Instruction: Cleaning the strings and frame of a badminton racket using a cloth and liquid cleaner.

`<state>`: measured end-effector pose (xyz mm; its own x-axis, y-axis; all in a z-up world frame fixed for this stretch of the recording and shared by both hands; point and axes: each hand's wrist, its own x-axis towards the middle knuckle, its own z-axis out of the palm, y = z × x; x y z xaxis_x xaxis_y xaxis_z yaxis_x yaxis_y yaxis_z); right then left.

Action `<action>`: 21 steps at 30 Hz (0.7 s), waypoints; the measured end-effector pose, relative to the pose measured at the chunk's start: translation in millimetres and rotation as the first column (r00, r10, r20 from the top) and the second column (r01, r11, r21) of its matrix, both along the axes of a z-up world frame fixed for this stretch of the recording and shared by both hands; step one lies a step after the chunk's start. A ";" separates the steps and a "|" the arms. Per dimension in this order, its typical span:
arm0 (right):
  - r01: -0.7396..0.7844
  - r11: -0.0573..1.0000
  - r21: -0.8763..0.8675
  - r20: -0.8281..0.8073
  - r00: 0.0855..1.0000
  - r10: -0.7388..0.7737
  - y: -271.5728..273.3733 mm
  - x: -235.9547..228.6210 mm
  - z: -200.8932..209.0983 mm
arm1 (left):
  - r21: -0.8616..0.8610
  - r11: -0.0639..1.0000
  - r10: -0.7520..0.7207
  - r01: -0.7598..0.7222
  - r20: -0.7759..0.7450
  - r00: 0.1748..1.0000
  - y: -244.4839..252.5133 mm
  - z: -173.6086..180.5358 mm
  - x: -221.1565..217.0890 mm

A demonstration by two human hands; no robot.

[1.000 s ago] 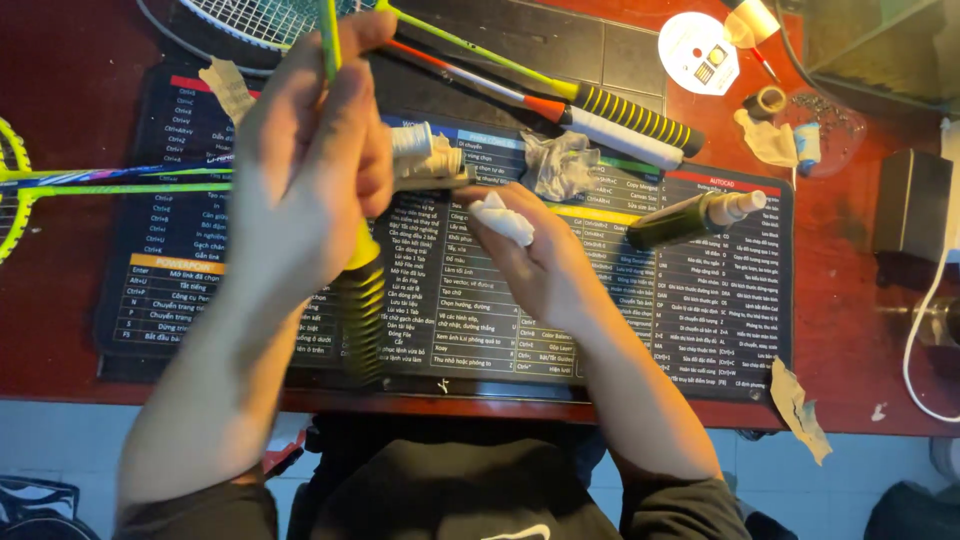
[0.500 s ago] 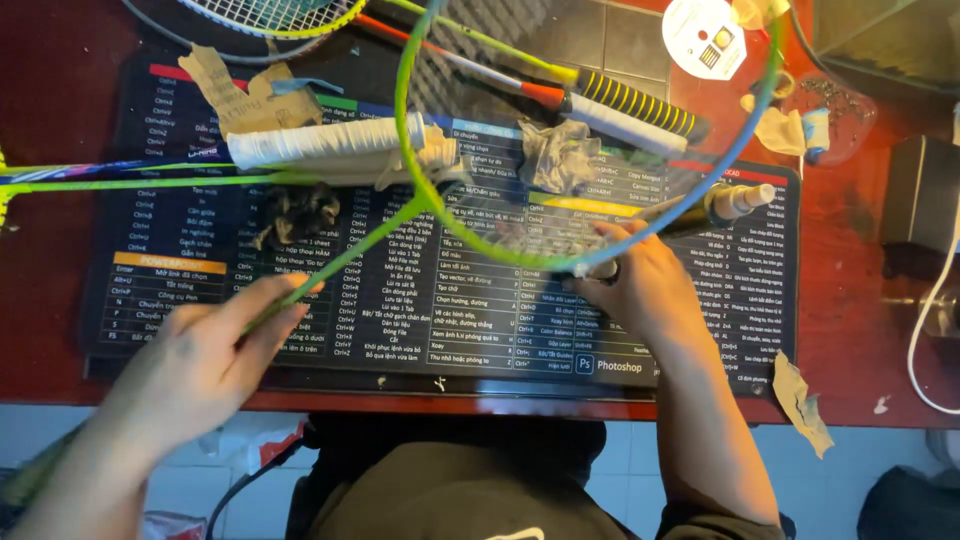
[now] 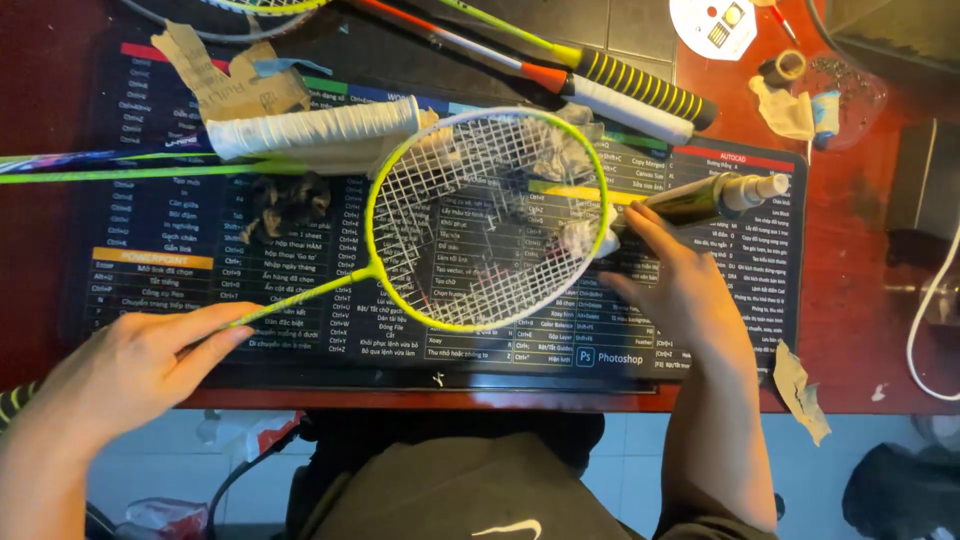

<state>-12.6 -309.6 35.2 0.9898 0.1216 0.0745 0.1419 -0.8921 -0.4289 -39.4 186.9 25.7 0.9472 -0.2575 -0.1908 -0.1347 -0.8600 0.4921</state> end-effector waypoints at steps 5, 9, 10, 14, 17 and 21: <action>0.026 0.982 0.185 0.085 0.995 -0.042 8.4 -3.2 11.0 | 0.048 0.998 0.058 -0.051 -0.172 0.983 3.8 -0.3 1.7; -0.030 0.977 0.209 0.219 0.976 -0.016 25.3 7.2 26.5 | 0.137 0.987 0.128 -0.086 -0.328 0.936 12.2 2.5 -0.3; -0.028 0.978 0.207 0.218 0.976 -0.018 25.5 9.2 26.4 | 0.136 0.987 0.125 -0.084 -0.328 0.936 16.4 -1.3 -1.7; 0.024 0.987 0.156 0.200 0.978 -0.056 25.3 9.6 26.8 | 0.235 0.969 0.172 -0.069 -0.454 0.874 19.8 -8.1 -5.1; 0.118 0.987 0.112 0.196 0.971 -0.138 13.4 0.3 30.7 | 0.210 0.978 0.062 -0.005 -0.267 0.962 3.7 -1.1 -2.8; 0.260 0.946 0.195 0.199 0.934 -0.298 -27.5 -18.7 19.7 | 0.304 0.952 0.058 -0.038 -0.058 0.997 -21.5 14.5 2.8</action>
<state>-31.3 -337.1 54.9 0.9373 -0.1897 0.2924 0.0059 -0.8302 -0.5574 -36.6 165.4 40.2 0.9399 -0.1329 -0.3145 -0.0662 -0.9746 0.2140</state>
